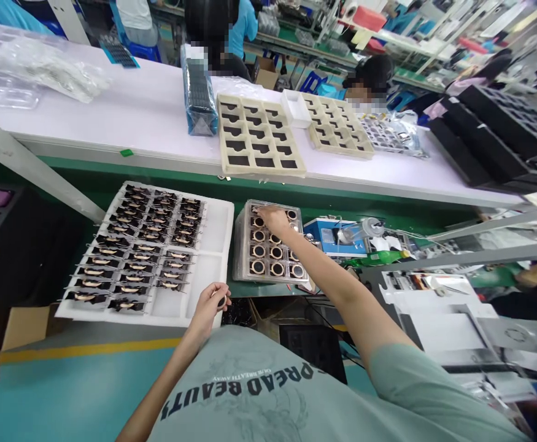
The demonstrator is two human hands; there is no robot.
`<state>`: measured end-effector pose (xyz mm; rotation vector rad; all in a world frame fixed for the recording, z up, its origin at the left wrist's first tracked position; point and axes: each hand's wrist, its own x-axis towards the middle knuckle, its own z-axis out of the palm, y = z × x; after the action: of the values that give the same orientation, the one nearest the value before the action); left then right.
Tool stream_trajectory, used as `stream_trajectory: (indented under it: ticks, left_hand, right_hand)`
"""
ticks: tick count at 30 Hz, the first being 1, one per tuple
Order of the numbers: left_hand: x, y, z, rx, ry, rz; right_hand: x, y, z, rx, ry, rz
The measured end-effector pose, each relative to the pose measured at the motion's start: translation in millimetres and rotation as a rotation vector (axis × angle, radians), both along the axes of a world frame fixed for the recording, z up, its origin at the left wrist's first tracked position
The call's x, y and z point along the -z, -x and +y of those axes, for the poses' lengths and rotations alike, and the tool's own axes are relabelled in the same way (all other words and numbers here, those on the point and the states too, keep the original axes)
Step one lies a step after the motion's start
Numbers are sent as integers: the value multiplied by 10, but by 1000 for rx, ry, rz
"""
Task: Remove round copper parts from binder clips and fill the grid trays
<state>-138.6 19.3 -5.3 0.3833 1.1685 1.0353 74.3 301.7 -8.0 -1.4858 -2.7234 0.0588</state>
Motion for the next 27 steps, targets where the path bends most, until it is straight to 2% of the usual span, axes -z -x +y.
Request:
stream_trajectory:
  ticks: [2,5,9,12,15,17,19,21,23,27]
  left_hand:
    - [-19,13,18,20,3,10]
    - [-42,27,39,38,3,22]
    - [-45,58,48,35,-15,30]
    - [-32,80,44,39,-13,33]
    - [-31,82,34,45,-6,40]
    - [-51,80,40,61,-29,42]
    - [-93,87,87,80,-75,38]
    - [-171,106,219,67,-141,22]
    - [-303,135,471,0,-223,-11]
    - [-710,213,1257,-249,-376,-170]
  right_hand:
    - [11,2,-22,-32,15,7]
    - [-20,75,-50,-2,16,3]
    - [-218,272,-241,73,-68,38]
    - [-552,433,-448,80,-246,212]
    - [-1023,610,-459,21,-443,320]
    - [-1319,720,-325,-14,-444,261]
    - [-1528,788,-170,-36,-379,205]
    - [-1631,805,-80,-63,-319,212]
    - [-1652,779,-81,-97,-300,264]
    - [-1605,674,-191,-159,-257,357]
